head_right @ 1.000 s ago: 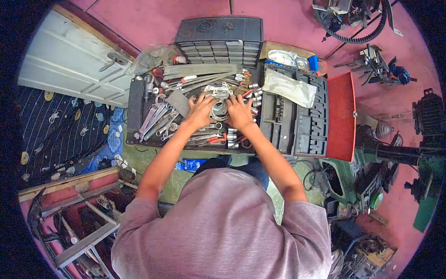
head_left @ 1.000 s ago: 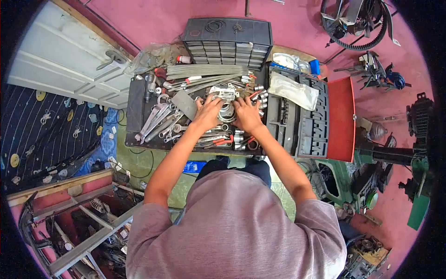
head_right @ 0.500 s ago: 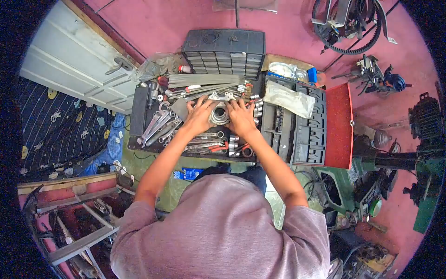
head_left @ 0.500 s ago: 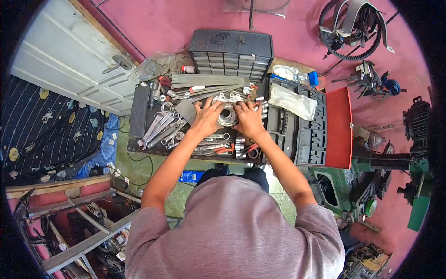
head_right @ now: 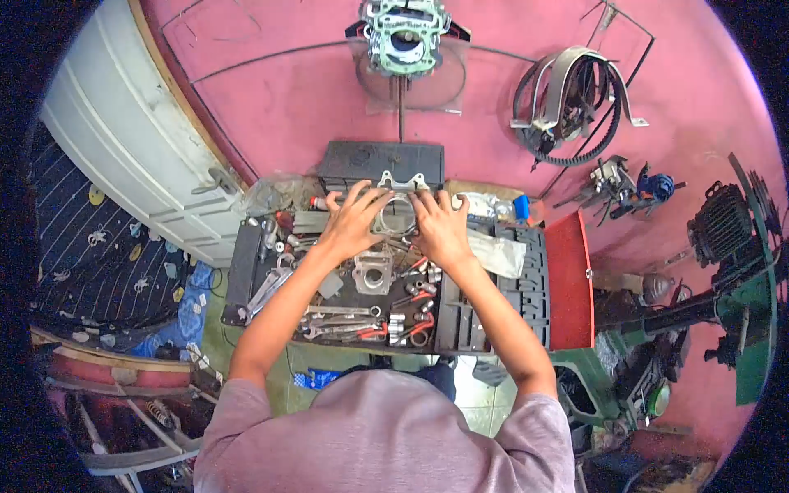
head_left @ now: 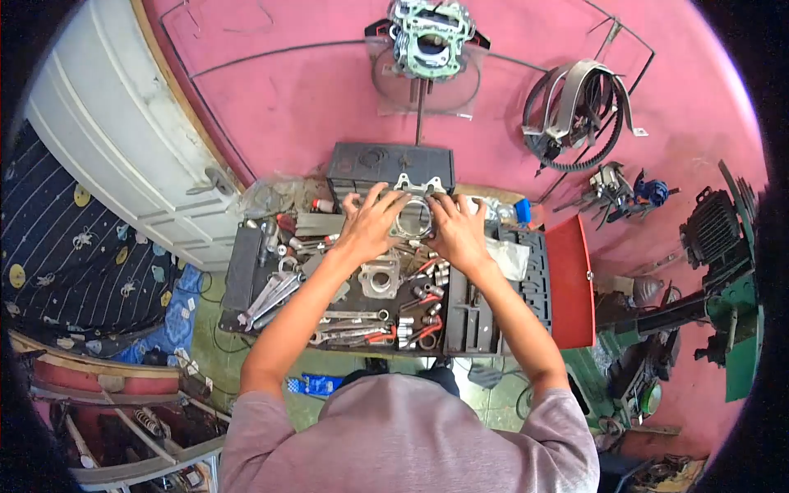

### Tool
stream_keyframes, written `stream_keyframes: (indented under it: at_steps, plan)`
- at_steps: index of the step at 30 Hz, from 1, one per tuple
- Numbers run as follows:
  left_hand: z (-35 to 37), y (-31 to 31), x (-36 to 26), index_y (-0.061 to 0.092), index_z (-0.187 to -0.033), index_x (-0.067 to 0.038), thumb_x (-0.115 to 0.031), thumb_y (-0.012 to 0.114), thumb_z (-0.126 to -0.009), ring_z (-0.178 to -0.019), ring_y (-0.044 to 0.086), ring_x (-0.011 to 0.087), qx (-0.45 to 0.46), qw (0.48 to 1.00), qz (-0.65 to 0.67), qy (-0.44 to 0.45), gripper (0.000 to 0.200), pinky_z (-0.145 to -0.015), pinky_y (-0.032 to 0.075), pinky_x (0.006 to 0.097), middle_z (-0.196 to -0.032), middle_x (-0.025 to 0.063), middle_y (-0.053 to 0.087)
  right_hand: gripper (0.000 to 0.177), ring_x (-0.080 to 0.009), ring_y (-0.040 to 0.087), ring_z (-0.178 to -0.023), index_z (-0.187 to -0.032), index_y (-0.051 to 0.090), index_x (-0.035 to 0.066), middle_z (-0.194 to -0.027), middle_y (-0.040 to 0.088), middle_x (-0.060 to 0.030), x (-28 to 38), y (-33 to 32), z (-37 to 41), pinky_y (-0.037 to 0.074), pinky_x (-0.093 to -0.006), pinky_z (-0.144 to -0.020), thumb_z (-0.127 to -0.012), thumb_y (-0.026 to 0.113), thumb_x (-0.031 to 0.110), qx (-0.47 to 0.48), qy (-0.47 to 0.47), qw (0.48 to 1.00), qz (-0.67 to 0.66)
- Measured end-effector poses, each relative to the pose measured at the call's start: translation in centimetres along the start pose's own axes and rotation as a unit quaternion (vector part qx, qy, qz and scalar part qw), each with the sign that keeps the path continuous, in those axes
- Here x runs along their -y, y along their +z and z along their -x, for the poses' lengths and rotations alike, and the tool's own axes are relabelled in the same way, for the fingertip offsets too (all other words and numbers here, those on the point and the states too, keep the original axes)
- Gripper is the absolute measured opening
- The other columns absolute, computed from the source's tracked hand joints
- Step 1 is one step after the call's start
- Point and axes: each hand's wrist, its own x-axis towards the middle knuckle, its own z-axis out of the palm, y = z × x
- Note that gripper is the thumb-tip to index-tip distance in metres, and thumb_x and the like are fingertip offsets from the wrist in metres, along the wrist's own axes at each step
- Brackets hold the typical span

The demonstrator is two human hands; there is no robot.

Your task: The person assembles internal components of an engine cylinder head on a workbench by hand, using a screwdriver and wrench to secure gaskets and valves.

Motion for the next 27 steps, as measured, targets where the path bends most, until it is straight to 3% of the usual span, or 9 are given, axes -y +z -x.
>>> stream_keyframes:
  at_steps: [4, 12, 20, 27]
  plan:
    - [-3.4, -3.6, 0.4, 0.053, -0.148, -0.018, -0.036, 0.089, -0.069, -0.144, 0.037, 0.0244, -0.07, 0.995, -0.053, 0.055, 0.088, -0.101, 0.029, 0.0617, -0.146, -0.0015, 0.052, 0.09, -0.0266, 0.05, -0.127, -0.144, 0.054, 0.015, -0.143, 0.054, -0.0018, -1.2, -4.9, -2.4, 0.034, -0.0613, -0.107, -0.064, 0.09, 0.037, -0.056, -0.009, 0.997, 0.051]
    - [-9.0, -10.5, 0.2, 0.054, -0.146, -0.017, -0.04, 0.087, -0.071, -0.142, 0.038, 0.0219, -0.182, 0.968, -0.129, 0.112, 0.085, -0.101, 0.028, 0.0595, -0.143, -0.0032, 0.053, 0.092, -0.0253, 0.052, -0.122, -0.142, 0.055, 0.017, -0.137, 0.057, -0.0009, -3.5, -11.1, -6.8, 0.033, -0.0558, -0.108, -0.06, 0.091, 0.036, -0.191, -0.046, 0.975, 0.1]
    - [-13.4, -15.1, 0.9, 0.059, -0.141, -0.019, -0.04, 0.087, -0.07, -0.138, 0.042, 0.0188, -0.275, 0.937, -0.173, 0.133, 0.079, -0.099, 0.026, 0.0566, -0.137, -0.0054, 0.057, 0.086, -0.0232, 0.053, -0.122, -0.142, 0.056, 0.019, -0.138, 0.058, 0.0022, -4.9, -15.4, -11.1, 0.035, -0.0553, -0.107, -0.065, 0.088, 0.042, -0.279, -0.054, 0.943, 0.175]
    - [-15.8, -18.8, 1.3, 0.06, -0.141, -0.022, -0.041, 0.086, -0.07, -0.138, 0.043, 0.0184, -0.303, 0.921, -0.202, 0.138, 0.078, -0.099, 0.025, 0.0571, -0.136, -0.0063, 0.058, 0.084, -0.0231, 0.053, -0.123, -0.14, 0.058, 0.018, -0.138, 0.058, 0.0023, -5.1, -18.9, -13.7, 0.036, -0.0582, -0.104, -0.065, 0.089, 0.036, -0.311, -0.064, 0.937, 0.148]
